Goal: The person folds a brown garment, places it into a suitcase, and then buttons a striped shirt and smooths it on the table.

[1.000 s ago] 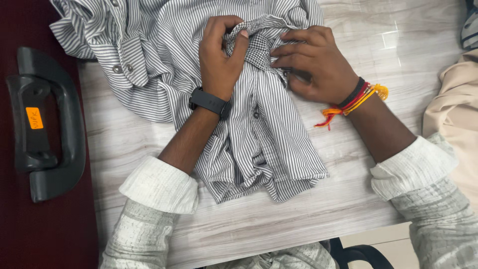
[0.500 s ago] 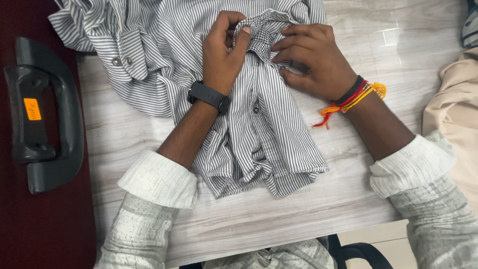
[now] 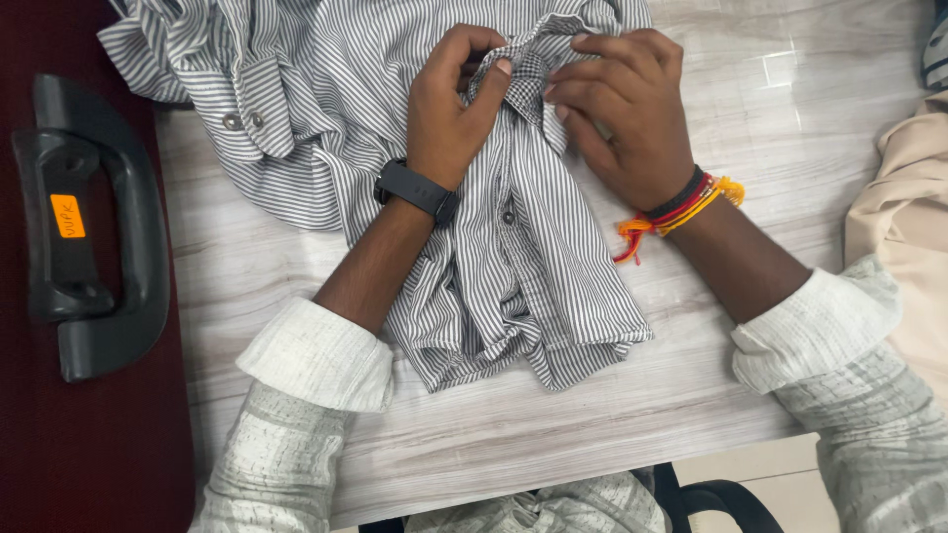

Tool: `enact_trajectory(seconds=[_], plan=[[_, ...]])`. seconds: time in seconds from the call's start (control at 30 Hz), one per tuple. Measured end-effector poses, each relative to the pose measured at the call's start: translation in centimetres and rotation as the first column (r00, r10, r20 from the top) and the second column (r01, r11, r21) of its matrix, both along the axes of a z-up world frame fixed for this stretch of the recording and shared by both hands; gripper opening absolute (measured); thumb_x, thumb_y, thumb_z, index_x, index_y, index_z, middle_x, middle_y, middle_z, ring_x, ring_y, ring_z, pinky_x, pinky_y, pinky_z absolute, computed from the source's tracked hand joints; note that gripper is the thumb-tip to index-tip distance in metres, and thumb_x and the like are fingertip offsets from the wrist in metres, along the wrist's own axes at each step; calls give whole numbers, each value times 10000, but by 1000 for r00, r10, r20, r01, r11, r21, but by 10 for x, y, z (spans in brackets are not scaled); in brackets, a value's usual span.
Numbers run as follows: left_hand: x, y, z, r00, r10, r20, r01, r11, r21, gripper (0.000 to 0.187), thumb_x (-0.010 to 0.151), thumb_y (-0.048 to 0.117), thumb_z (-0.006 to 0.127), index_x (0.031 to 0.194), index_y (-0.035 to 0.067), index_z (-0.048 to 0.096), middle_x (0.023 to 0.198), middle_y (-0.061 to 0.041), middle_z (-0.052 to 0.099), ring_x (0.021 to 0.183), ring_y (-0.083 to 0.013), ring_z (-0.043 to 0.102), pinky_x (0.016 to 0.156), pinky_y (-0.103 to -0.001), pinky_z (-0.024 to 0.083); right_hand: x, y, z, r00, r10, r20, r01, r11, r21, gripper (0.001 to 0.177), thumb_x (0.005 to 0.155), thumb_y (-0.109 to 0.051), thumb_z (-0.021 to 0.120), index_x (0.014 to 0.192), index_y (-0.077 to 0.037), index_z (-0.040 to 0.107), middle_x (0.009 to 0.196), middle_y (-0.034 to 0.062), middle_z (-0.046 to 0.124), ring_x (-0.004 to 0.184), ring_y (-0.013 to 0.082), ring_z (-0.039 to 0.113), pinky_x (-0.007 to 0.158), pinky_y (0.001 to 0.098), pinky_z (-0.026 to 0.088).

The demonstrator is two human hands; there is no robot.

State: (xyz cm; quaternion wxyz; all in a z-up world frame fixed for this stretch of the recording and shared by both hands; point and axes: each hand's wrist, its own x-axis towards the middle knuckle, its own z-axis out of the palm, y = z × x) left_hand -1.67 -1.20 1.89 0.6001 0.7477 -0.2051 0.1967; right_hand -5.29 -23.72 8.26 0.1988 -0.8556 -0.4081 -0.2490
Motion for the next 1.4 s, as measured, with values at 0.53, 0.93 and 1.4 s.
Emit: enact_trajectory(seconds=[0.53,0.93,1.4], plan=[[-9,-3,8,929,-363,-73,363,932,-6,169,1048,65,653,1207,21,618,1199,-89,680,1128,-207,754,994,-343,652,-8,1,-11,934,16,-358,145,897,417,141,1058,-97,781,1140,-32,686,1094,69,720,996,205,663,934,301,516],[-6,-7,3,897,-410,-169,399,912,-93,186,1049,122,660,1212,38,629,1186,-89,726,1118,-208,772,945,-315,661,-3,4,-29,800,174,-575,271,749,604,141,1081,-83,733,1155,-4,644,1068,22,690,974,72,612,875,228,498],[-18,-18,10,920,-335,-203,328,942,-67,368,975,214,783,1229,19,602,1123,-117,729,1033,-206,787,873,-309,671,-11,13,-25,868,-4,-497,327,758,564,130,1049,-98,759,1066,9,686,973,40,734,818,43,626,723,213,497]])
